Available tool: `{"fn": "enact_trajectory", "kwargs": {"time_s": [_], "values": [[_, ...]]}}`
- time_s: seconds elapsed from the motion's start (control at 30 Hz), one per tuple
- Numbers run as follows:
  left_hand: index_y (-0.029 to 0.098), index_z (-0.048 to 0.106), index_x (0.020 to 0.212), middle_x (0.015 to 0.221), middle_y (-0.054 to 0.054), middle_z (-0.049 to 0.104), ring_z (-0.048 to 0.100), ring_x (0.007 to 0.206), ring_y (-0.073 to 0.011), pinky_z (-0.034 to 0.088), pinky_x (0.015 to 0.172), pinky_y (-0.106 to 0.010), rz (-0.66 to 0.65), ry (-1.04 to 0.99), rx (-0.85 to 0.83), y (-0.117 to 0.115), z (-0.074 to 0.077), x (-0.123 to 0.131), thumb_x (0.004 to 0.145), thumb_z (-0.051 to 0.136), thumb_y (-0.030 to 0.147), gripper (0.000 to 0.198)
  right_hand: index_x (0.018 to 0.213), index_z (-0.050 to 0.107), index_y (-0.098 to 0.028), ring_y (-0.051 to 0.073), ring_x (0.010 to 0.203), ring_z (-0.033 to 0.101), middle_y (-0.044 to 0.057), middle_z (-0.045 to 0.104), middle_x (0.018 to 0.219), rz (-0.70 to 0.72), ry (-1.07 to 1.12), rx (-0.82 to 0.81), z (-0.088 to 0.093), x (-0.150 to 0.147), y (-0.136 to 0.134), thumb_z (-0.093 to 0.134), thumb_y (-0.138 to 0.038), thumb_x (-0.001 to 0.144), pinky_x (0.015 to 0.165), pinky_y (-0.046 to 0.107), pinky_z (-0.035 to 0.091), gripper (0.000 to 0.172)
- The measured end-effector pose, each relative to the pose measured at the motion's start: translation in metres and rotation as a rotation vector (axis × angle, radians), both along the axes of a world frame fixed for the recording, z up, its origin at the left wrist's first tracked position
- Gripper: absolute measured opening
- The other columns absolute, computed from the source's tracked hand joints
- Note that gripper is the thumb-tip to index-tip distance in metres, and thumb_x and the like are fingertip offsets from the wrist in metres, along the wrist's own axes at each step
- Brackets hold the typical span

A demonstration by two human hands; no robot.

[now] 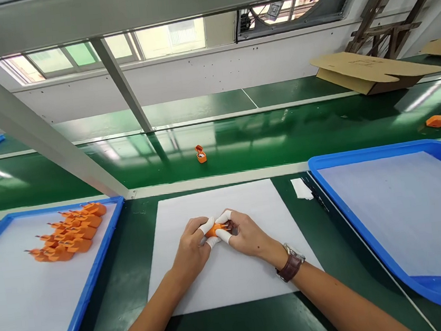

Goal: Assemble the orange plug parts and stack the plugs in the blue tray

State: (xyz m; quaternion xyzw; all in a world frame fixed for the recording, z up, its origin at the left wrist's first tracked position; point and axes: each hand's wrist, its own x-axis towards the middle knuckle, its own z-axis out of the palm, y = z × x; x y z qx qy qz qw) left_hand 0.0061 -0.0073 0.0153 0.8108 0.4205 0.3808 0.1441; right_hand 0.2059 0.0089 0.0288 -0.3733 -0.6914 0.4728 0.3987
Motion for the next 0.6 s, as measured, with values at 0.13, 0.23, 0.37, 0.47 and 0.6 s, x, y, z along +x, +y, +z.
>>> {"fn": "enact_trajectory", "kwargs": {"time_s": [0.13, 0.23, 0.37, 0.47, 0.6], "values": [[0.027, 0.054, 0.128, 0.119, -0.007, 0.061, 0.062, 0.104, -0.0212, 0.06, 0.081, -0.036, 0.014, 0.004, 0.004, -0.0027, 0.0005, 0.0023, 0.089, 0.063, 0.012, 0.043, 0.098, 0.061, -0.021, 0.017, 0.077, 0.06, 0.003, 0.065, 0.095, -0.009, 0.002, 0.008, -0.0019, -0.0024, -0.0014, 0.061, -0.02, 0.087, 0.069, 0.032, 0.05, 0.011], [0.028, 0.051, 0.132, 0.122, -0.006, 0.059, 0.061, 0.109, -0.0218, 0.059, 0.09, -0.039, 0.034, -0.023, -0.073, -0.0048, 0.0039, 0.0028, 0.086, 0.063, 0.009, 0.051, 0.098, 0.062, -0.021, 0.018, 0.08, 0.061, 0.003, 0.064, 0.096, 0.005, 0.031, -0.014, -0.0014, -0.0031, -0.0004, 0.064, -0.021, 0.085, 0.071, 0.032, 0.051, 0.014], [0.029, 0.054, 0.131, 0.126, -0.007, 0.056, 0.06, 0.115, -0.0229, 0.057, 0.096, -0.041, 0.03, -0.141, -0.201, -0.0035, 0.0065, 0.0021, 0.086, 0.064, 0.015, 0.049, 0.104, 0.064, -0.02, 0.018, 0.076, 0.061, 0.003, 0.065, 0.087, 0.016, 0.186, -0.156, 0.0039, -0.0001, 0.0043, 0.063, -0.035, 0.091, 0.07, 0.033, 0.051, 0.02], [0.028, 0.056, 0.128, 0.126, -0.008, 0.055, 0.06, 0.115, -0.0227, 0.057, 0.097, -0.04, -0.005, -0.259, -0.267, -0.0001, 0.0051, 0.0014, 0.086, 0.066, 0.019, 0.044, 0.101, 0.065, -0.018, 0.017, 0.066, 0.059, 0.002, 0.062, 0.074, 0.013, 0.291, -0.243, 0.0066, 0.003, 0.0077, 0.053, -0.044, 0.096, 0.062, 0.032, 0.05, 0.029], [0.029, 0.057, 0.127, 0.124, -0.006, 0.057, 0.062, 0.111, -0.0208, 0.058, 0.095, -0.038, 0.032, -0.23, -0.252, 0.0019, 0.0048, 0.0017, 0.085, 0.067, 0.017, 0.045, 0.105, 0.065, -0.02, 0.017, 0.072, 0.059, 0.003, 0.063, 0.085, -0.002, 0.218, -0.142, 0.0018, 0.0016, 0.0067, 0.068, -0.036, 0.088, 0.065, 0.032, 0.049, 0.024]]}}
